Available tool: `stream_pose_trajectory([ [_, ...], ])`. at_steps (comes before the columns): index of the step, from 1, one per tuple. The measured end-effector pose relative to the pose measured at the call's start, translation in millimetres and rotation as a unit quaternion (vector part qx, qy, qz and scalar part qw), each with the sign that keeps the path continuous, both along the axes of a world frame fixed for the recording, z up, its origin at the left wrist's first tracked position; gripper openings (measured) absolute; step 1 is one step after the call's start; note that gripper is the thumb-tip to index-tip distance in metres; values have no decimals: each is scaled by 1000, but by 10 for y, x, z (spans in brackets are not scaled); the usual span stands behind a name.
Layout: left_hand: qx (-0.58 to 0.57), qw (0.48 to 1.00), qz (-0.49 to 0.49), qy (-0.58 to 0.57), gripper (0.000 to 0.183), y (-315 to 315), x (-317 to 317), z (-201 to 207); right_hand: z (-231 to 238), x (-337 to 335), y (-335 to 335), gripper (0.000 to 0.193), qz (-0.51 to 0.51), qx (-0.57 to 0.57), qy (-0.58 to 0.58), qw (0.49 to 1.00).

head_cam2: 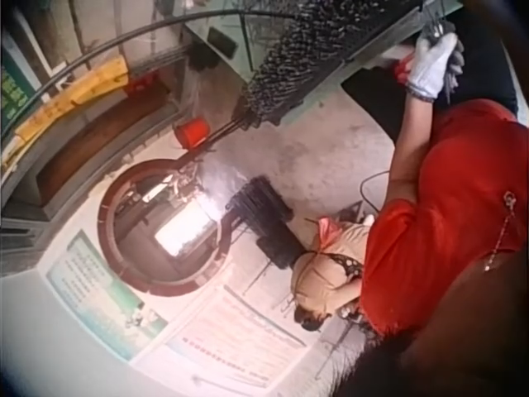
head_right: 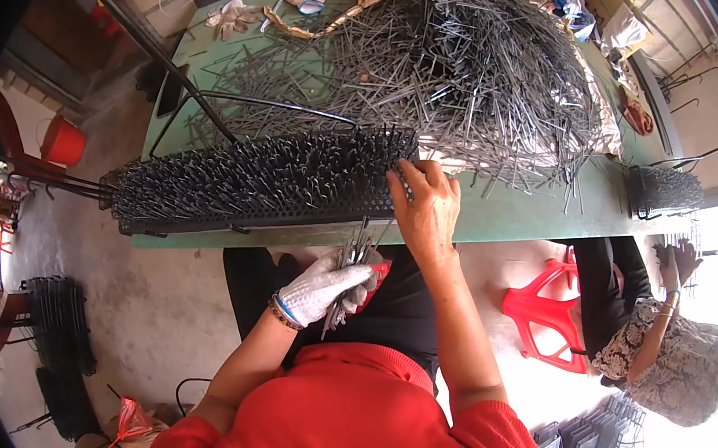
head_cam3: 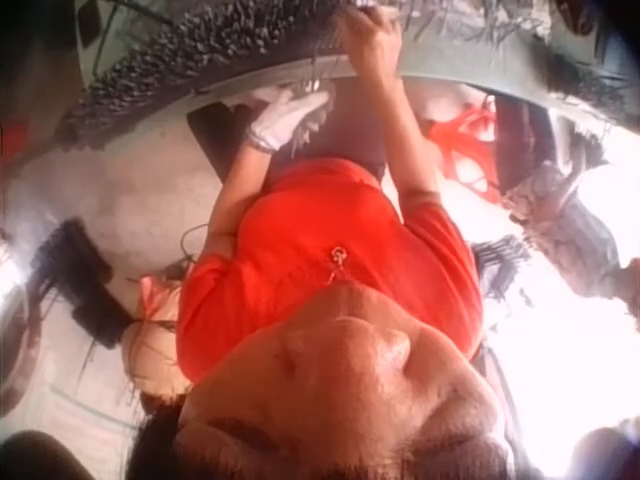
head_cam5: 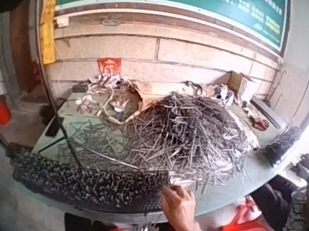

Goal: The recorder is assembling industrial metal brushes by inserting wire bristles into a base and using pliers to secure them.

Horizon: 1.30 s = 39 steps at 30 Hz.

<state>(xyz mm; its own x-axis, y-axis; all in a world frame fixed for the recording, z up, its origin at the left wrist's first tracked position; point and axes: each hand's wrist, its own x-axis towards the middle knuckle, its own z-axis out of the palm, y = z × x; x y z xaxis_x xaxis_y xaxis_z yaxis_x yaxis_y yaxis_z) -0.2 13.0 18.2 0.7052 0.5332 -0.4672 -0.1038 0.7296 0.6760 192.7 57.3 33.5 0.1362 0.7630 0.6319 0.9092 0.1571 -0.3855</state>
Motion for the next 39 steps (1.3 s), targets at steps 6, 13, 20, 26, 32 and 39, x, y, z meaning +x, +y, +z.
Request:
stream_pose_trajectory([
  [6, -29, 999, 30, -23, 26, 3, -15, 23, 181, 2, -176, 26, 25, -73, 237, 968],
  [13, -21, 999, 15, -27, 28, 20, 31, 63, 179, 10, -392, 21, 126, -302, 484, 811],
  [20, -61, 998, 5, -4, 24, -24, 14, -63, 219, 37, -180, 17, 56, -68, 411, 907],
  [26, -46, 998, 9, -41, 19, -39, 6, -133, 55, 5, -42, 13, 39, 18, 279, 959],
  [32, -22, 999, 39, -31, 14, -41, 7, -2, -28, -59, -21, 14, 59, 8, 184, 981],
  [39, -71, 996, 19, -50, 17, -23, -23, -30, 73, -81, -40, 14, 41, 17, 20, 999],
])
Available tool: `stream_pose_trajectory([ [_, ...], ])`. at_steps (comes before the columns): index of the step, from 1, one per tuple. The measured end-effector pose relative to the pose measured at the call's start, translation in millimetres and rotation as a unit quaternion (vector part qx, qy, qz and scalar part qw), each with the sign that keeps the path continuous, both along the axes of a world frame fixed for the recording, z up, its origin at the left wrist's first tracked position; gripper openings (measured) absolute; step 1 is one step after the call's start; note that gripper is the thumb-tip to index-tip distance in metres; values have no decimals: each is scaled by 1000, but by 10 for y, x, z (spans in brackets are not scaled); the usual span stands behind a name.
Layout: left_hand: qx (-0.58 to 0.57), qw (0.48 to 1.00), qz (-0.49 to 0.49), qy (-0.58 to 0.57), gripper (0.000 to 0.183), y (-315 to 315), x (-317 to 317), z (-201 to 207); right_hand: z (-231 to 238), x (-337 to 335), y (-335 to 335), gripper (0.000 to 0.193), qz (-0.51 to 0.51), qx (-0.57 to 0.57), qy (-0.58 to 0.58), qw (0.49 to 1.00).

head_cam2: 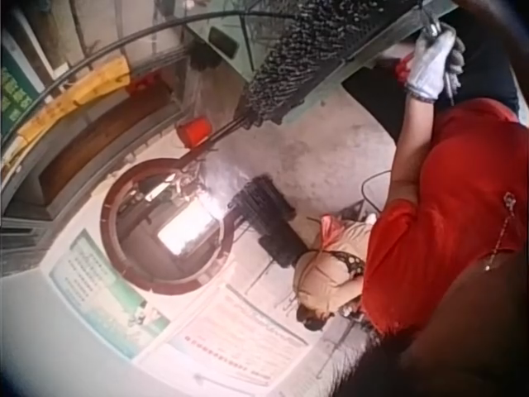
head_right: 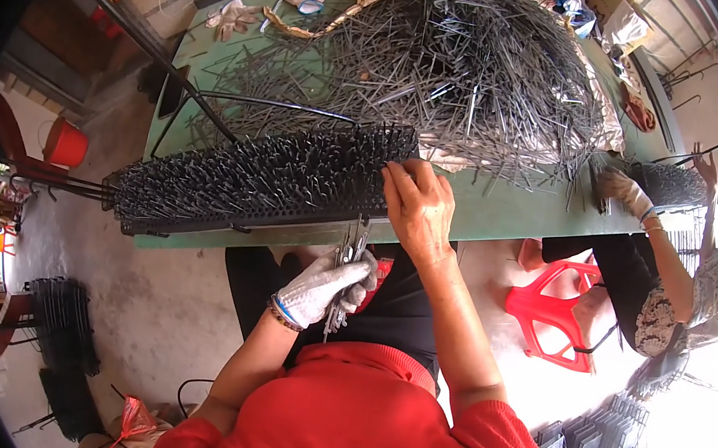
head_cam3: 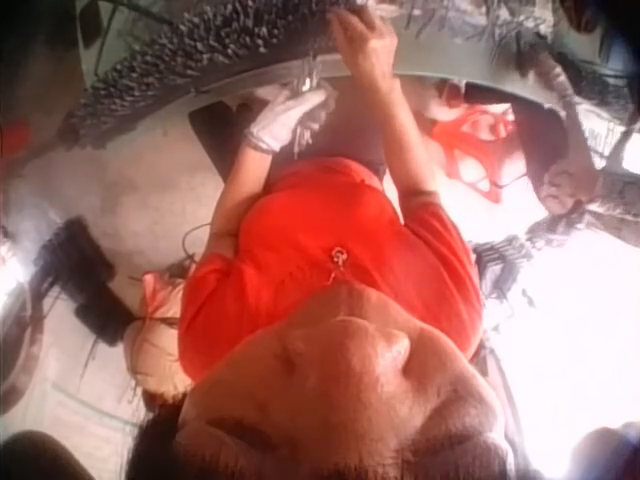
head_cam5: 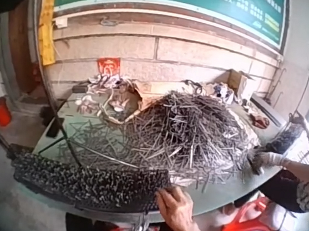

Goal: The recorder is assembling industrial metal brushes by inserting wire bristles into a base and using pliers to secure them.

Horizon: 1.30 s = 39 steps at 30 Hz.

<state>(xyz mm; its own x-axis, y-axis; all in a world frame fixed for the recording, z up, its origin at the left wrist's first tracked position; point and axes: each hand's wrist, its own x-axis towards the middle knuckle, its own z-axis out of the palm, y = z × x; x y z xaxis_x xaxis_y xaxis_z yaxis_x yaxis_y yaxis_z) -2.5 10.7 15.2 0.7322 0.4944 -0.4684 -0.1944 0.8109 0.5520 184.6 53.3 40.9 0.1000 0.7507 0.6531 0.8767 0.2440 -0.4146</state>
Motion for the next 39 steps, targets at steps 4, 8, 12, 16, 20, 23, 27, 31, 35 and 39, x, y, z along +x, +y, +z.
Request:
stream_pose_trajectory([
  [4, 7, 1000, 4, 21, 9, -2, 21, 73, 38, 15, -6, 13, 30, -19, -14, 999],
  [8, 36, 999, 4, 18, 10, -8, 28, 48, 51, 28, -22, 11, 65, -45, 4, 997],
  [12, 36, 999, 11, 21, 11, -5, 22, 81, 93, 37, -26, 11, 60, -60, -6, 996],
  [16, 39, 999, 13, 34, 12, -11, 21, 90, 109, 82, 17, 10, 80, -61, -32, 994],
  [20, 38, 999, 12, 36, 13, -10, 14, 73, 125, 3, -31, 7, 21, -61, -36, 997],
  [23, 34, 999, 18, 24, 13, -7, 18, 44, -9, -68, -79, 6, 17, -75, -46, 996],
  [27, 36, 999, 29, 25, 16, 12, 22, 61, -39, -80, -100, 15, 5, -65, 4, 998],
  [31, 44, 996, 73, 13, 13, 4, 24, 133, -7, -63, -229, 18, 17, -121, 132, 984],
  [35, 98, 982, 157, -43, 17, -16, 173, 479, -242, -222, -602, 42, 99, -210, 574, 785],
  [39, 302, 916, 264, 4, 52, 4, 431, 483, -193, -609, -786, 55, 218, -167, 881, 384],
])
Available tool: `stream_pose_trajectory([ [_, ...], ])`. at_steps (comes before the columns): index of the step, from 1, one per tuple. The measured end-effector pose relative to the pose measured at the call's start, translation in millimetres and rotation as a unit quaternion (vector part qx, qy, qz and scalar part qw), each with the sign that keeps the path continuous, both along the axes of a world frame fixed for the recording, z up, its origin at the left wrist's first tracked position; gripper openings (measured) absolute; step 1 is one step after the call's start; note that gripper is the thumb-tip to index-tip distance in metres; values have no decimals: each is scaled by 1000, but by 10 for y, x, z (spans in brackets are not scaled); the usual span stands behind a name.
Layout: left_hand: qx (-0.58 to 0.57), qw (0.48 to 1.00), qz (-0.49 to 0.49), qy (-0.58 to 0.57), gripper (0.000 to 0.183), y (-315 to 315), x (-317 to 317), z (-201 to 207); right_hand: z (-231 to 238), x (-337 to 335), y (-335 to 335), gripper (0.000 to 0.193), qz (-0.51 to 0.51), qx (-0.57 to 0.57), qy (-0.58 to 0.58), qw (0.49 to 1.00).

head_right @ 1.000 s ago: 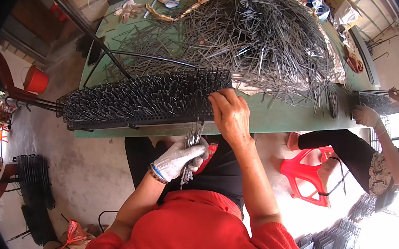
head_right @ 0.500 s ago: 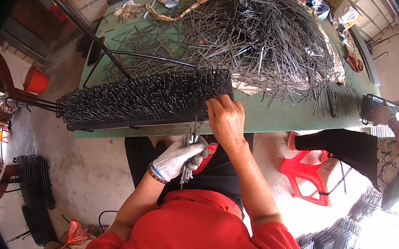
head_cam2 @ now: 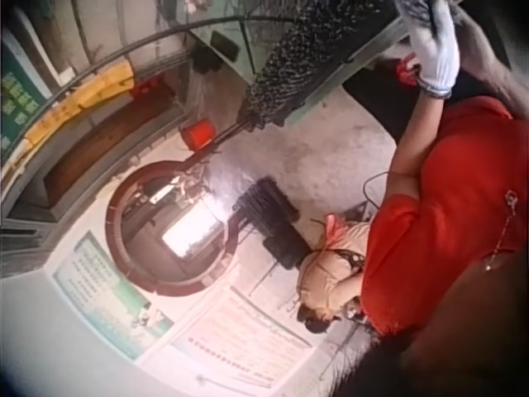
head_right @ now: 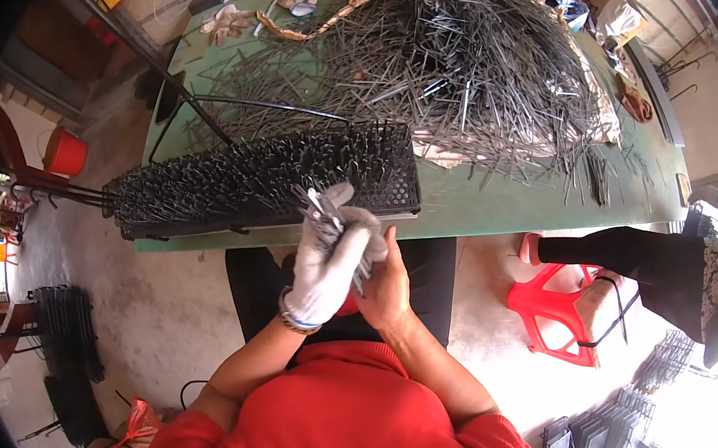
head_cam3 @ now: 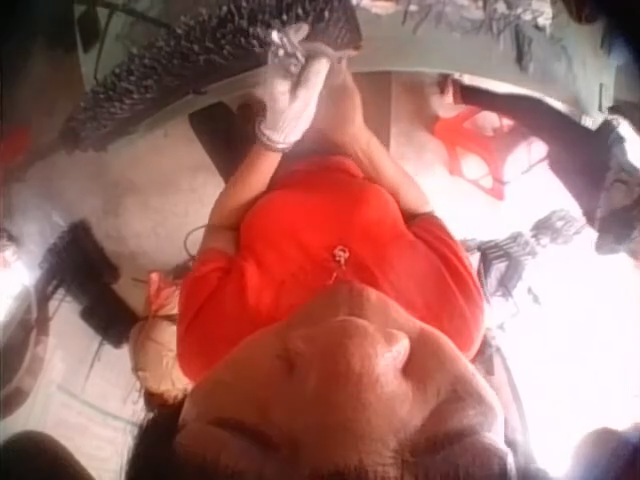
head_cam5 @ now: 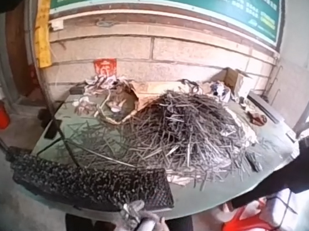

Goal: The recorder is assembling industrial metal brushes by inserting wire bristles into a base and using pliers to secure them.

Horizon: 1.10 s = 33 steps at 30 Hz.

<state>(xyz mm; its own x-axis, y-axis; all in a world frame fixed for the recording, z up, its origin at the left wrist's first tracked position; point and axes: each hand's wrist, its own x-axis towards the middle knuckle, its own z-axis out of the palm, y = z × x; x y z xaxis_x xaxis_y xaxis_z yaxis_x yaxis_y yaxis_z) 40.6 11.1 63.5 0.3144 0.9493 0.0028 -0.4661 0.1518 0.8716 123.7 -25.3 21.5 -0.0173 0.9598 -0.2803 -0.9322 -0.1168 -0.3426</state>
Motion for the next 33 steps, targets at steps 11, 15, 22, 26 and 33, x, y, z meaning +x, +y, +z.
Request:
stream_pose_trajectory([
  [11, 311, 893, 61, 319, 34, -200, 195, -542, -417, 166, -49, 44, -40, 5, 139, 990],
  [15, 23, 989, 9, 149, 16, -181, 140, -522, -375, 168, -118, 41, -46, -103, -54, 992],
  [22, -235, 963, -131, 27, 19, -194, -33, -357, 18, 626, -48, 38, 31, -40, -472, 880],
  [26, -235, 956, -163, 67, 19, -297, -10, -358, 11, 692, 17, 24, 81, -27, -528, 845],
  [33, -291, 947, -121, 58, 22, -326, -32, -413, -85, 722, -81, 25, 47, -63, -503, 861],
])
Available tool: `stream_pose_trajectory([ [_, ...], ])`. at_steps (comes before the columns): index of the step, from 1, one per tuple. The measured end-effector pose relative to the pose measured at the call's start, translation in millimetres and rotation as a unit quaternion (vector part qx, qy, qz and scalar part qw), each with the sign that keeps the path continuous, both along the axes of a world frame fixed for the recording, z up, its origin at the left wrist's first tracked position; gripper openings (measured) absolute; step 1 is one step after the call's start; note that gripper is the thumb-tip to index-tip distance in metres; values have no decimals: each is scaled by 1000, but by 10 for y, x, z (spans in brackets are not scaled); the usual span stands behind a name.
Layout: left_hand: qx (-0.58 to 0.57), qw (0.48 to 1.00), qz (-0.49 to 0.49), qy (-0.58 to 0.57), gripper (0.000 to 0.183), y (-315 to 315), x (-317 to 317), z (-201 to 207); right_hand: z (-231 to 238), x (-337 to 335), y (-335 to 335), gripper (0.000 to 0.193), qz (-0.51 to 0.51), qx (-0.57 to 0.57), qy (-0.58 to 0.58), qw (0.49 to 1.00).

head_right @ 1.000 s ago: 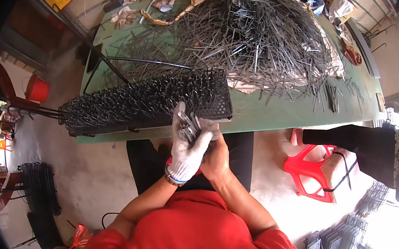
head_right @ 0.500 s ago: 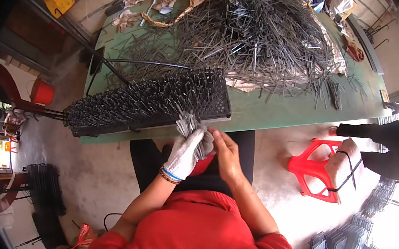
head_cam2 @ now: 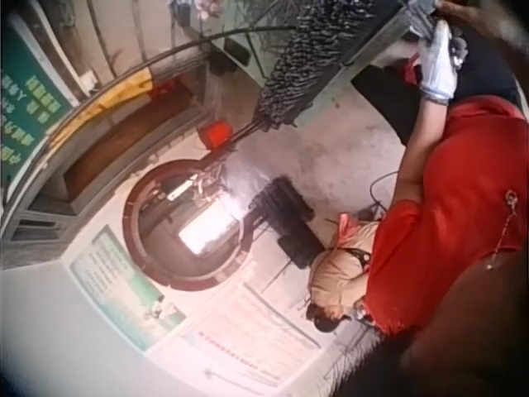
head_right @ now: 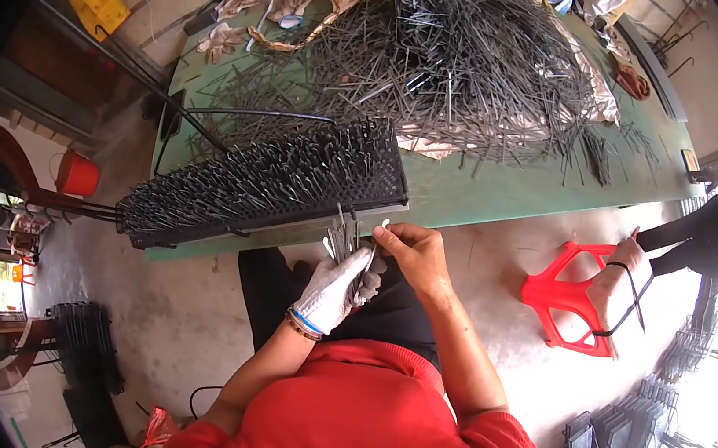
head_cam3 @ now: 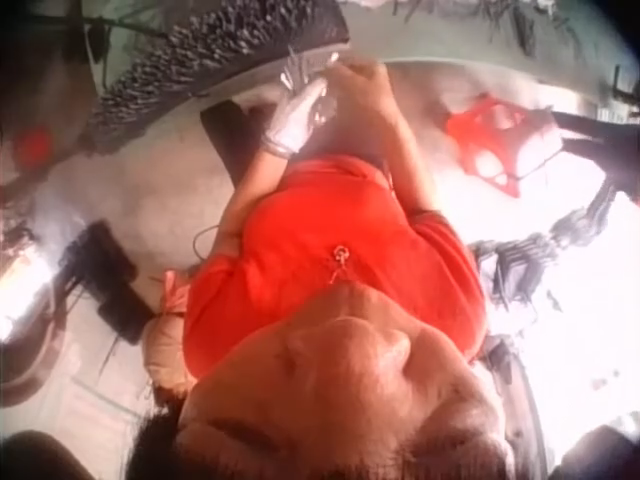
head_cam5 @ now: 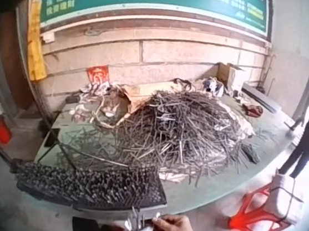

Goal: The recorder is assembling industrial metal brushes by inserting wire bristles into a base and using pliers to secure them.

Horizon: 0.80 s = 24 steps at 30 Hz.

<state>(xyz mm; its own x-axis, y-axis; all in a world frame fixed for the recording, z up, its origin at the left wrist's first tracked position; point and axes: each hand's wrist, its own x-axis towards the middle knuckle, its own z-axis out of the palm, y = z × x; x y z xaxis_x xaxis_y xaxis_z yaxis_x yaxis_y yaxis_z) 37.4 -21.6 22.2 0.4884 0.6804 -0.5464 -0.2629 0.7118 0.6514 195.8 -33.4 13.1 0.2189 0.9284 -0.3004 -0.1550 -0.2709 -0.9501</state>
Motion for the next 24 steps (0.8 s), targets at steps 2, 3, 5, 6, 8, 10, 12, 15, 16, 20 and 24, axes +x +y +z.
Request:
stream_pose_trajectory([
  [2, 5, 1000, 2, 5, 22, -13, -16, -28, 9, 17, -17, 25, -18, -10, 3, 1000],
  [3, 9, 1000, 4, 10, 23, -15, -20, -34, 24, 31, -23, 24, -10, -8, 12, 1000],
  [5, 13, 1000, 0, 6, 23, -23, -18, -18, 63, 52, -28, 23, -1, -5, 20, 1000],
  [6, 15, 1000, -4, 4, 22, -27, -18, -9, 93, 61, -24, 23, -15, 9, 25, 1000],
  [8, 11, 1000, -11, 18, 22, -43, -35, 0, 148, 95, 7, 23, -30, 24, 29, 999],
  [10, 7, 999, -18, 33, 22, -31, -67, -16, 210, 166, 98, 23, -97, 108, -7, 989],
  [12, 3, 998, -67, -10, 23, -7, -130, -63, 293, 265, 213, 24, -104, 159, -35, 981],
  [15, -4, 1000, -17, -6, 24, -5, -86, 34, 388, 299, 313, 24, -100, 171, -41, 979],
  [16, 9, 1000, -19, 3, 25, 23, -88, 97, 400, 278, 316, 23, -87, 165, -37, 982],
  [20, 46, 996, -30, 68, 19, 93, -84, 151, 336, 107, 250, 19, -9, 108, -38, 993],
  [24, 82, 987, -65, 123, 18, 63, -126, 60, 239, 90, 206, 19, 27, 60, -30, 997],
])
